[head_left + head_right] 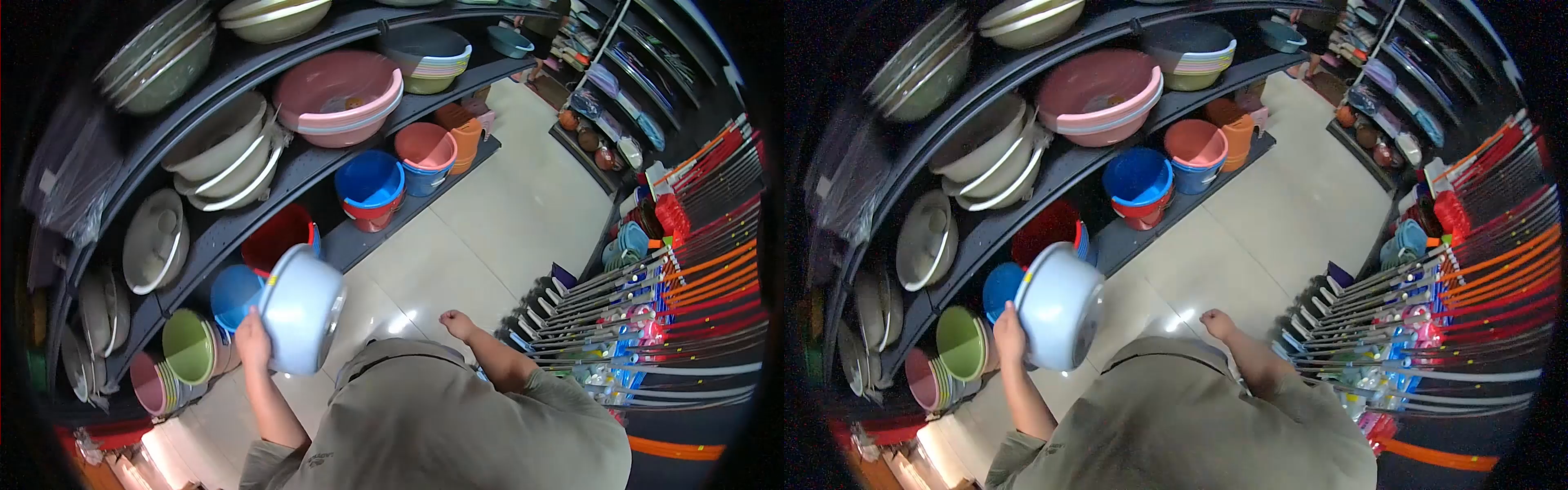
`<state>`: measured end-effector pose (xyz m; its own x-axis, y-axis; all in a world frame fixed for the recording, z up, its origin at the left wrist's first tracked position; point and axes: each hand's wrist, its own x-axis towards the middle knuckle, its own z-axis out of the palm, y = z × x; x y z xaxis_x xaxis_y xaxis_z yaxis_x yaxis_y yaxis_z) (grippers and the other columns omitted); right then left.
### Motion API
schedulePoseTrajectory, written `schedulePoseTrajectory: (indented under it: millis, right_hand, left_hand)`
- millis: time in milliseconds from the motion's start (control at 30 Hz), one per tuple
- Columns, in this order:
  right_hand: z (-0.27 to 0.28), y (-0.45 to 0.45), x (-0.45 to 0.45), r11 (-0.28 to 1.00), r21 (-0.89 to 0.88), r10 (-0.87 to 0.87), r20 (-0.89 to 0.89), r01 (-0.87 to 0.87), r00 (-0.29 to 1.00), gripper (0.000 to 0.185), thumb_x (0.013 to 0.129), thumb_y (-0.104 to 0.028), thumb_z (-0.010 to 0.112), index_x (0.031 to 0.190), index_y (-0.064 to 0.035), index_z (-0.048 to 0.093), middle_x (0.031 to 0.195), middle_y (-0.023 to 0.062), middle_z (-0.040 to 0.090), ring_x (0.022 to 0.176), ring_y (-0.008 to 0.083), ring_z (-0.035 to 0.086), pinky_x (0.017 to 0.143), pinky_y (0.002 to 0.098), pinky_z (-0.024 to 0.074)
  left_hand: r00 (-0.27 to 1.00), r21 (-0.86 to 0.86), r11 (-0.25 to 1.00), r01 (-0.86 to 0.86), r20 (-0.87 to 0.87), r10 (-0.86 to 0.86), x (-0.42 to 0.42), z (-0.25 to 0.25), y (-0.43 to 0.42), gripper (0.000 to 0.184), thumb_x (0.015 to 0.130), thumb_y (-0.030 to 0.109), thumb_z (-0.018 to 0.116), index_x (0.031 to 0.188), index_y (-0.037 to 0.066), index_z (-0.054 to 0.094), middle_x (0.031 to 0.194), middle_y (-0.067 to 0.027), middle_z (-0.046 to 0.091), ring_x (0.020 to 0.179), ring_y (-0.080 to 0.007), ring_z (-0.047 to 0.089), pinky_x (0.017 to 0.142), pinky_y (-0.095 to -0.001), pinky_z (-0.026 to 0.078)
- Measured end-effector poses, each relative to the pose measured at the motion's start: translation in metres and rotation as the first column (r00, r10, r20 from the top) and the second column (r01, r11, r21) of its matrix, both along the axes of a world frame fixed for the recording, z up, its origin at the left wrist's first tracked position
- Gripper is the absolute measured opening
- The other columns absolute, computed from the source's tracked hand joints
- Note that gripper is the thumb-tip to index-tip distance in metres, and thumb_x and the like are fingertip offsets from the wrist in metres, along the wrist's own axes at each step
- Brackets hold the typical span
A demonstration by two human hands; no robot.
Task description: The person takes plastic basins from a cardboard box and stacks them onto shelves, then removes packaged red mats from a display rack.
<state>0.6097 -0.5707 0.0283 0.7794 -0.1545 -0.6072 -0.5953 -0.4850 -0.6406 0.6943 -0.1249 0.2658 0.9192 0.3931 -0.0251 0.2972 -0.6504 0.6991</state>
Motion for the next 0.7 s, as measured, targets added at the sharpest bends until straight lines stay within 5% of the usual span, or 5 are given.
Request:
schedulePoseTrajectory:
  millis: [167,267,367,567,700]
  right_hand:
    - [0.09,0.018,0.06,0.746,0.553,-0.438,-0.012,0.37,0.899,0.047,0.086,-0.042,0.051,0.12,-0.0091,0.049,0.114,0.0117,0.056,0.102,0.0222,0.053,0.087,0.0376,0.0409]
    - [0.122,0.002,0.085,0.557,0.731,-0.518,-0.066,0.395,0.853,0.064,0.086,-0.054,0.045,0.133,-0.0116,0.034,0.13,0.0145,0.044,0.114,0.0287,0.046,0.094,0.0462,0.0352]
    - [0.16,-0.018,0.1,0.304,0.783,-0.611,-0.278,0.543,0.742,0.073,0.084,-0.062,0.04,0.135,-0.0102,0.032,0.124,0.0117,0.049,0.111,0.0262,0.048,0.09,0.0469,0.0383]
    - [0.145,-0.112,0.095,0.235,0.854,-0.64,-0.223,0.464,0.735,0.07,0.084,-0.065,0.035,0.135,-0.0163,0.034,0.129,0.0087,0.045,0.115,0.0256,0.046,0.086,0.0508,0.0396]
    - [0.176,-0.181,0.094,0.21,0.903,-0.814,-0.052,0.376,0.579,0.061,0.089,-0.052,0.033,0.136,-0.0139,0.031,0.134,0.0082,0.042,0.12,0.0253,0.042,0.091,0.0481,0.0383]
  left_hand:
    - [0.903,-0.205,0.883,0.422,0.004,-0.43,0.054,0.025,-0.052,0.038,0.089,0.029,0.049,0.068,-0.001,0.057,0.056,-0.0143,0.053,0.053,-0.0193,0.052,0.052,-0.0338,0.04]
    - [0.661,0.055,0.686,0.725,0.222,-0.717,0.09,0.024,-0.086,0.034,0.083,0.023,0.054,0.058,0.002,0.049,0.052,-0.0153,0.046,0.049,-0.0291,0.049,0.048,-0.0364,0.037]
    - [0.407,0.156,0.463,0.872,0.292,-0.865,0.119,0.035,-0.14,0.027,0.078,0.02,0.058,0.058,0.003,0.053,0.052,-0.0146,0.048,0.049,-0.031,0.05,0.048,-0.0389,0.038]
    - [0.072,0.297,0.209,0.932,0.412,-0.908,0.157,0.037,-0.269,0.022,0.076,0.02,0.056,0.058,0.006,0.057,0.052,-0.0118,0.051,0.047,-0.0292,0.05,0.047,-0.0381,0.037]
    - [0.117,0.416,0.51,0.752,0.678,-0.725,0.158,0.059,-0.373,0.021,0.074,0.016,0.052,0.057,0.006,0.055,0.058,-0.007,0.054,0.062,-0.0285,0.054,0.067,-0.0404,0.04]
